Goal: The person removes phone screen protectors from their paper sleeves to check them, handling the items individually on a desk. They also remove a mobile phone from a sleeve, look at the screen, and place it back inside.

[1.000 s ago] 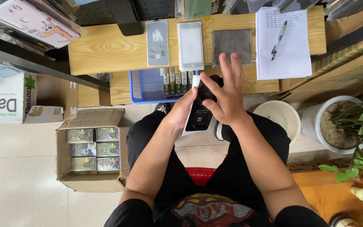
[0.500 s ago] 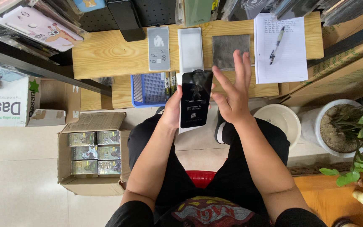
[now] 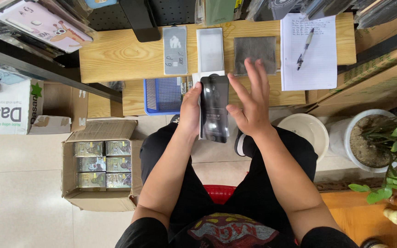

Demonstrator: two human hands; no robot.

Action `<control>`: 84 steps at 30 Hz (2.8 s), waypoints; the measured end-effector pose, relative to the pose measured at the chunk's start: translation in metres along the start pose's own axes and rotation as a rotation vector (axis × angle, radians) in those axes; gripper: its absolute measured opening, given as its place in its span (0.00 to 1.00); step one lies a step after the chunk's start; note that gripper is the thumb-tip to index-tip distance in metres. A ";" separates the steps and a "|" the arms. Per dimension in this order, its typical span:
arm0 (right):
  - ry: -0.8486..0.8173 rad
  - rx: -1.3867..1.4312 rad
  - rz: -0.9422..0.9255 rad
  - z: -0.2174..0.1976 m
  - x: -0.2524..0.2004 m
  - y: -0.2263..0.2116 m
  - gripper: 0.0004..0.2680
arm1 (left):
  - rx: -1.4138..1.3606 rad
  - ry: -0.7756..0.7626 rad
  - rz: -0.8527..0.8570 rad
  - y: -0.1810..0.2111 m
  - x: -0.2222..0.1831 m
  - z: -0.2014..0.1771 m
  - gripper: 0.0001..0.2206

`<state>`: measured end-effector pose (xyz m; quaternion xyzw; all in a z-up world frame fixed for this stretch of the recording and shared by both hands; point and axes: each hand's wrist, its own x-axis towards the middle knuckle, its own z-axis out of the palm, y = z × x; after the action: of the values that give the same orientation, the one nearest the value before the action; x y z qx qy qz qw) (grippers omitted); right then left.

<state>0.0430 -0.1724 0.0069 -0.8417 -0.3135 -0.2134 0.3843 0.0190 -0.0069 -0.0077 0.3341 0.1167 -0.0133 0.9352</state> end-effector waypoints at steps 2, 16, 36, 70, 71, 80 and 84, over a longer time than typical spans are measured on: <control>-0.012 -0.007 -0.009 0.001 -0.001 -0.004 0.24 | -0.008 0.057 0.025 0.004 0.000 0.004 0.12; -0.030 0.155 -0.132 0.020 -0.016 -0.032 0.22 | -0.232 0.483 0.126 0.027 0.030 -0.033 0.11; -0.028 0.305 -0.165 0.018 -0.017 -0.035 0.18 | -0.719 -0.122 0.047 0.048 0.033 -0.040 0.23; 0.057 0.072 -0.149 0.015 -0.020 -0.038 0.19 | -0.533 -0.006 0.142 0.035 0.026 -0.030 0.24; 0.063 0.073 -0.143 0.016 -0.020 -0.038 0.20 | -0.536 0.002 0.140 0.035 0.025 -0.029 0.24; 0.021 0.073 -0.182 0.023 -0.026 -0.046 0.20 | -0.505 0.041 0.173 0.036 0.022 -0.026 0.24; 0.005 0.084 -0.241 0.030 -0.029 -0.050 0.20 | -0.462 0.054 0.191 0.035 0.019 -0.022 0.23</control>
<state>-0.0091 -0.1340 -0.0031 -0.7806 -0.4201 -0.2468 0.3914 0.0368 0.0355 -0.0066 0.1212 0.1096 0.1111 0.9803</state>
